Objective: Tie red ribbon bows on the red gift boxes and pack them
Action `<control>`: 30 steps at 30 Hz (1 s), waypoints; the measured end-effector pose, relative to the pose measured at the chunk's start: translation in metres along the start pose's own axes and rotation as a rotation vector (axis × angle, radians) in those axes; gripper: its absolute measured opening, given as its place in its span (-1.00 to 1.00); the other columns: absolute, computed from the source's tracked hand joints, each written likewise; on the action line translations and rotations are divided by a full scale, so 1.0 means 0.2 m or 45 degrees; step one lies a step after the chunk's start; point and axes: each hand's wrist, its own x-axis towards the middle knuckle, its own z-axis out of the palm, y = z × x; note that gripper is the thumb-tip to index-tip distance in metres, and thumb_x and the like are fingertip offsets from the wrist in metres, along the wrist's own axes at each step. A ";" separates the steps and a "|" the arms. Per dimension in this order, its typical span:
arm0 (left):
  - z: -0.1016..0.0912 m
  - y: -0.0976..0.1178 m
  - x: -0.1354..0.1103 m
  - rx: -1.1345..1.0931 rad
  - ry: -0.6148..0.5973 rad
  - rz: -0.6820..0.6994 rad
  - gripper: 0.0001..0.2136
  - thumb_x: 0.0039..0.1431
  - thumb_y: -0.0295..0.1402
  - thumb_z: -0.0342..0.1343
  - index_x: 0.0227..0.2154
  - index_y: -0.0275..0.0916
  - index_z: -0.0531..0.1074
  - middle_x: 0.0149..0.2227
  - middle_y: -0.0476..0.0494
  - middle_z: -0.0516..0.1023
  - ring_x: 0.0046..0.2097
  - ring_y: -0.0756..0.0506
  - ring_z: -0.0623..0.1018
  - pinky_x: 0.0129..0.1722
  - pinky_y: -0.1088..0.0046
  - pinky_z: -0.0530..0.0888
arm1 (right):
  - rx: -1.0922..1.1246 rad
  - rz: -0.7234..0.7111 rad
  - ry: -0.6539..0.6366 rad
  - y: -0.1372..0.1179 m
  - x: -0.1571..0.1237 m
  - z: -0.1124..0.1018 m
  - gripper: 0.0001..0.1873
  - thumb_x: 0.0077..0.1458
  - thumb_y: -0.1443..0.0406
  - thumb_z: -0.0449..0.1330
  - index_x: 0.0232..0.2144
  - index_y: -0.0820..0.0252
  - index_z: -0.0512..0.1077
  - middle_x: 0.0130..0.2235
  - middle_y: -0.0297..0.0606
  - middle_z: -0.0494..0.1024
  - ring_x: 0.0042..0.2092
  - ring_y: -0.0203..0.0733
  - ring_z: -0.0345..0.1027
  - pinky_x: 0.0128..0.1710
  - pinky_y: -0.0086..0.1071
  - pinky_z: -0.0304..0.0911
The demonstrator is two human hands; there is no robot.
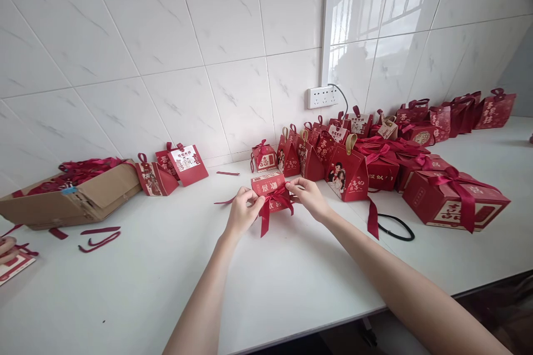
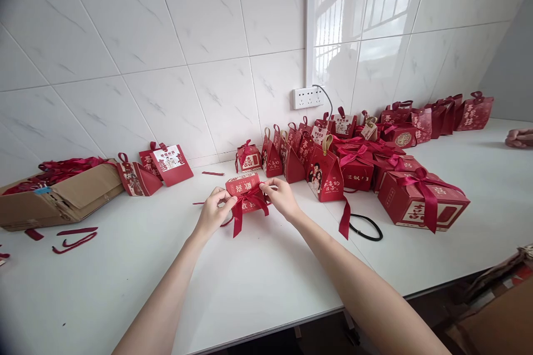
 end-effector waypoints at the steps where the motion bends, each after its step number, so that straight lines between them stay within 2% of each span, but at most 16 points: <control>1: 0.00 0.00 0.00 0.000 0.010 0.012 -0.77 0.03 -0.31 0.03 -0.67 -0.20 0.20 -0.45 -0.03 0.27 -0.39 -0.04 0.38 -0.28 0.41 0.41 | 0.005 0.003 0.000 0.00 0.00 0.00 -0.61 -0.20 0.04 0.30 -0.55 0.22 0.30 -0.48 -0.33 0.41 -0.42 -0.27 0.35 -0.35 -0.31 0.33; 5: 0.00 -0.01 0.00 -0.002 0.080 0.064 -0.79 0.03 -0.34 0.03 -0.66 -0.20 0.21 -0.42 -0.05 0.29 -0.37 -0.04 0.39 -0.30 0.41 0.42 | 0.033 0.007 -0.004 0.01 0.00 0.00 -0.59 -0.20 0.02 0.30 -0.53 0.20 0.29 -0.48 -0.34 0.41 -0.42 -0.27 0.35 -0.36 -0.32 0.34; 10: -0.01 0.00 -0.01 -0.153 0.032 0.070 -0.84 0.03 -0.33 0.02 -0.61 -0.21 0.30 -0.34 -0.10 0.33 -0.32 -0.06 0.43 -0.42 0.46 0.41 | 0.061 0.016 0.004 0.02 0.02 -0.01 -0.60 -0.20 0.02 0.29 -0.53 0.20 0.27 -0.45 -0.32 0.42 -0.40 -0.25 0.36 -0.37 -0.32 0.34; 16: -0.02 0.02 -0.02 -0.355 -0.096 0.112 -0.89 0.04 -0.33 0.04 -0.50 -0.22 0.40 -0.29 -0.18 0.48 -0.15 -0.14 0.49 -0.30 0.39 0.46 | 0.063 0.014 0.024 0.02 0.03 -0.03 -0.60 -0.18 0.02 0.27 -0.53 0.19 0.26 -0.43 -0.30 0.42 -0.39 -0.25 0.35 -0.39 -0.33 0.34; 20: -0.02 0.04 -0.02 -0.369 -0.148 0.110 -0.86 0.05 -0.29 0.05 -0.50 -0.24 0.40 -0.14 -0.24 0.52 -0.05 -0.20 0.48 -0.26 0.36 0.47 | 0.044 0.001 0.045 0.02 0.04 -0.03 -0.60 -0.17 0.02 0.26 -0.53 0.20 0.27 -0.44 -0.31 0.41 -0.39 -0.26 0.33 -0.42 -0.35 0.32; 26: 0.00 0.04 -0.02 -0.272 -0.134 0.123 -0.85 0.07 -0.26 0.06 -0.42 -0.23 0.42 -0.40 -0.10 0.51 -0.33 -0.07 0.49 -0.34 0.44 0.44 | 0.017 -0.003 0.061 0.03 0.04 -0.04 -0.61 -0.17 0.02 0.26 -0.53 0.18 0.27 -0.46 -0.32 0.40 -0.41 -0.27 0.31 -0.42 -0.36 0.30; 30: -0.01 0.04 -0.01 -0.244 -0.131 0.124 -0.85 0.10 -0.26 0.03 -0.45 -0.22 0.37 -0.42 -0.06 0.45 -0.34 -0.05 0.45 -0.35 0.48 0.40 | 0.003 -0.007 0.072 0.02 0.04 -0.03 -0.63 -0.16 0.03 0.26 -0.53 0.20 0.29 -0.45 -0.31 0.41 -0.40 -0.26 0.31 -0.43 -0.37 0.29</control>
